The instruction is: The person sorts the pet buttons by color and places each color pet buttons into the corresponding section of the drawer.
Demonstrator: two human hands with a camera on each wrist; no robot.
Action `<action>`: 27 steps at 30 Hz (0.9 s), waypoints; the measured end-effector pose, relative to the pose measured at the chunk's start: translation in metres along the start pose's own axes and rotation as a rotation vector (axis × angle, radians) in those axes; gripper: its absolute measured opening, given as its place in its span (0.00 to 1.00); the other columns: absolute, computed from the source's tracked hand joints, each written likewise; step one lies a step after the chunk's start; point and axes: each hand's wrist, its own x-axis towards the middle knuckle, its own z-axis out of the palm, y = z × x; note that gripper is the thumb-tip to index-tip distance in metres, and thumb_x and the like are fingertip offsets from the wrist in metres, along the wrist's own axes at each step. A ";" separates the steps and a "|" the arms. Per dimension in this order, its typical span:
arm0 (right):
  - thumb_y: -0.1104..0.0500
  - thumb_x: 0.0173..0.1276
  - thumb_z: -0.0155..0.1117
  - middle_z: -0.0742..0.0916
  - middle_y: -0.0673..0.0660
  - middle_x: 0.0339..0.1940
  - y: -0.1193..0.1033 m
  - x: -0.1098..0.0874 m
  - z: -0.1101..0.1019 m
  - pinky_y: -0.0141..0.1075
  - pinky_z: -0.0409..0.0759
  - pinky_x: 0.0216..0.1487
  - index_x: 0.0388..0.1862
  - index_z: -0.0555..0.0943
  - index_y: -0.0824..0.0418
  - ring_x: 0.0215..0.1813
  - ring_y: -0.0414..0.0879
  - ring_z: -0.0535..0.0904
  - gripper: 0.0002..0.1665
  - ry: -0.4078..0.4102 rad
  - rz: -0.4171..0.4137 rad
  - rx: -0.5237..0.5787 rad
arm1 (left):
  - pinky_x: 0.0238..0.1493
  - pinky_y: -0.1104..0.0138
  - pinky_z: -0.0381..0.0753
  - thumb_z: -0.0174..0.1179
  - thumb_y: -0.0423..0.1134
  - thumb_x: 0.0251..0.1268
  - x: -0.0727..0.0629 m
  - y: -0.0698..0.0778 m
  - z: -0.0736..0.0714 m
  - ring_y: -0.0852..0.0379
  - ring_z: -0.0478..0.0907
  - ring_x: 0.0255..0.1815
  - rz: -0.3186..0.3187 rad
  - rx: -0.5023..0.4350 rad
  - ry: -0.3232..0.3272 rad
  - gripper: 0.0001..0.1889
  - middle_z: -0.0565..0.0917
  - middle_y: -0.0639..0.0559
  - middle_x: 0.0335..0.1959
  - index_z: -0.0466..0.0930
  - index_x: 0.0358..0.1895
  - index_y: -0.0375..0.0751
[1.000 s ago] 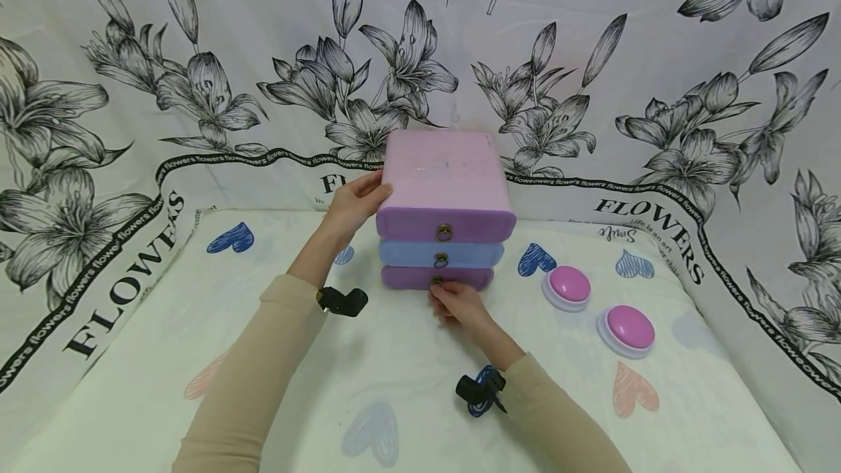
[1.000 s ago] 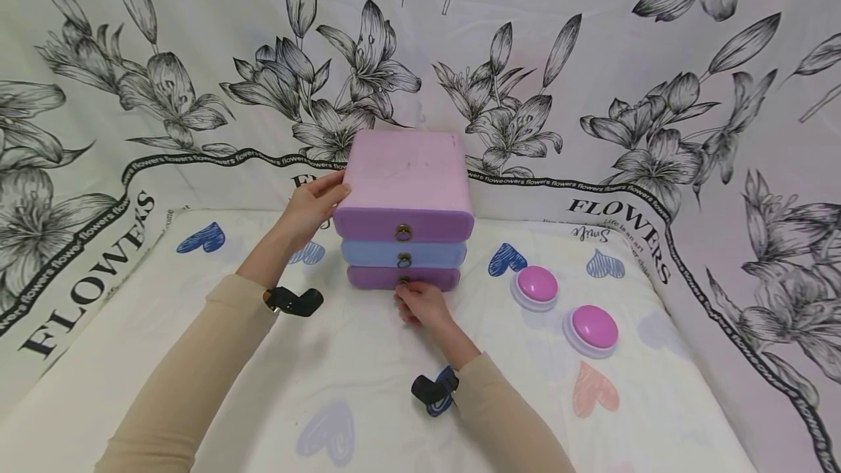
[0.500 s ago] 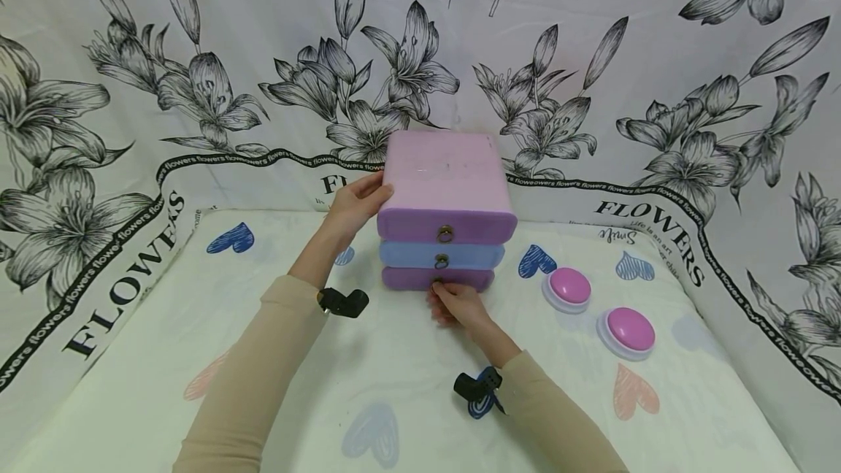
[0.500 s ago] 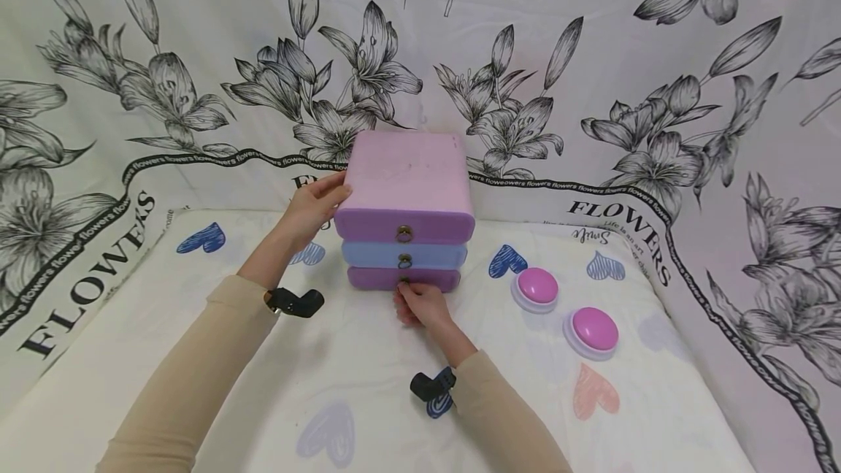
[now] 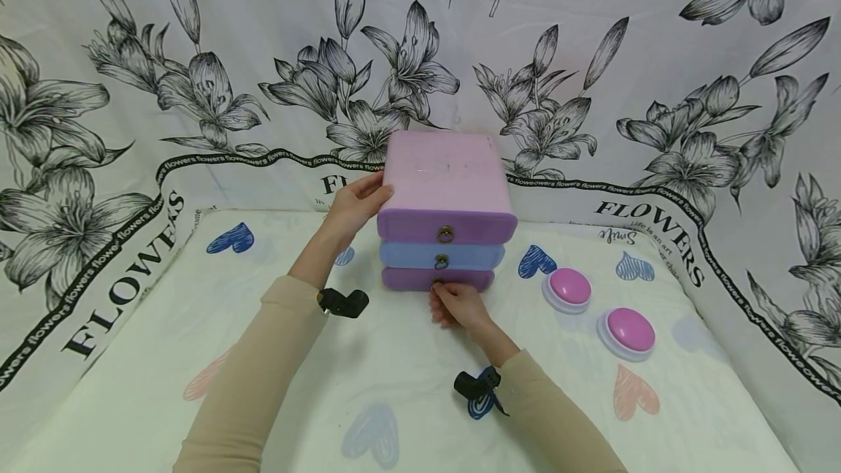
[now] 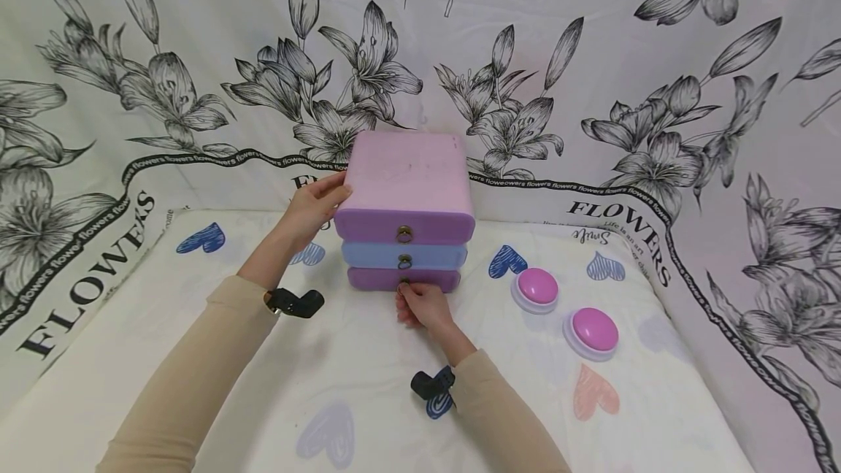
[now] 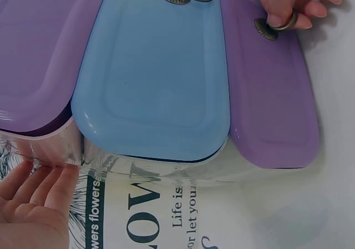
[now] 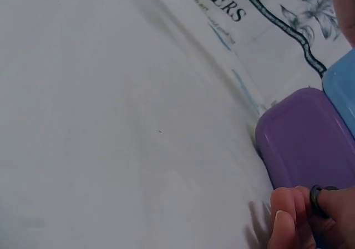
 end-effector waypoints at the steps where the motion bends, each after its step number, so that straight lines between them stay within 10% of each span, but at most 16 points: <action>1: 0.51 0.71 0.51 0.81 0.50 0.22 0.000 0.000 0.000 0.29 0.77 0.18 0.40 0.79 0.72 0.19 0.38 0.76 0.23 -0.005 0.000 -0.002 | 0.60 0.65 0.73 0.59 0.49 0.61 0.000 0.000 0.000 0.56 0.71 0.60 0.000 0.000 0.000 0.31 0.70 0.50 0.64 0.63 0.68 0.49; 27: 0.54 0.72 0.49 0.80 0.52 0.18 -0.002 -0.013 0.001 0.30 0.77 0.17 0.28 0.79 0.69 0.17 0.40 0.77 0.21 0.004 -0.063 -0.123 | 0.59 0.66 0.73 0.59 0.47 0.62 0.001 0.001 0.001 0.57 0.71 0.60 0.000 -0.006 0.011 0.31 0.70 0.49 0.64 0.63 0.68 0.47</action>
